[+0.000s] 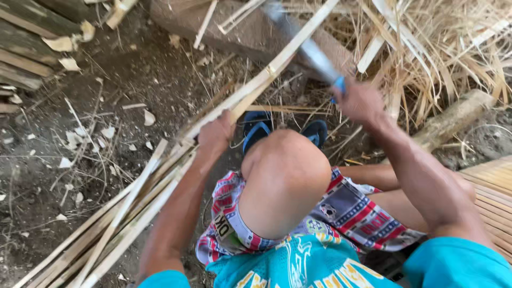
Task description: The person sits on the ground and uses a machete to split long bamboo poles into thin strips. They repeatedly position the pole against a wooden block and strike it with the machete to create uniform strips, which accumulate on the ground.
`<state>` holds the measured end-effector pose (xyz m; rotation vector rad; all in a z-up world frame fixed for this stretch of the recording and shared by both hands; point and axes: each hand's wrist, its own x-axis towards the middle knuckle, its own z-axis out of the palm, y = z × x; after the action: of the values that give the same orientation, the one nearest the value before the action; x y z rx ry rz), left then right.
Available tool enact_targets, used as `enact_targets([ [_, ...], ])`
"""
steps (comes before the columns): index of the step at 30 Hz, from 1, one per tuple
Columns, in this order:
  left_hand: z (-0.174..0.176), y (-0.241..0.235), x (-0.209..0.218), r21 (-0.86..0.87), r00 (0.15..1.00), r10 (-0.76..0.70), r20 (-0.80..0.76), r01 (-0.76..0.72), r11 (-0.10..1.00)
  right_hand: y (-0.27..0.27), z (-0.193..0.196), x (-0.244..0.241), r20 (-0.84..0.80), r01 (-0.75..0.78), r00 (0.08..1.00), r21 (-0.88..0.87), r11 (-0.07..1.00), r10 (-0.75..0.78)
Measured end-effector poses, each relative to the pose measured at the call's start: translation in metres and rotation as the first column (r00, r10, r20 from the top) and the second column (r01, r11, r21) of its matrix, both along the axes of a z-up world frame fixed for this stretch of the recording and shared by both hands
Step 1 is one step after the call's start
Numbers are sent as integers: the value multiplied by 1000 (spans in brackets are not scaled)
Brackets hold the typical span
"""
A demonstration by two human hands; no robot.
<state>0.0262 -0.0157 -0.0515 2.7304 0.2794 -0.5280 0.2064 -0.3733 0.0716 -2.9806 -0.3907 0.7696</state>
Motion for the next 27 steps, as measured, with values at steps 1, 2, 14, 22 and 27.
enact_targets([
  [1, 1, -6, -6, -20, 999, 3, -47, -4, 1000, -4, -4, -4, -60, -109, 993, -53, 993, 105],
  [2, 3, -9, -13, -40, 996, 5, -94, -9, 999, -10, -8, -6, -126, -219, 970, -99, 971, 206],
  [14, -35, 11, -62, -62, 986, 119, -118, -127, 990, -44, -10, 19, 104, 175, 979, 9, 984, -175],
  [22, -43, -4, -67, -116, 996, 82, 22, -79, 990, -52, -39, 22, 241, 53, 970, -76, 996, -33],
  [27, -34, -16, -76, -220, 994, 102, 31, -93, 971, -62, -37, 19, 175, 305, 922, 217, 927, -344],
])
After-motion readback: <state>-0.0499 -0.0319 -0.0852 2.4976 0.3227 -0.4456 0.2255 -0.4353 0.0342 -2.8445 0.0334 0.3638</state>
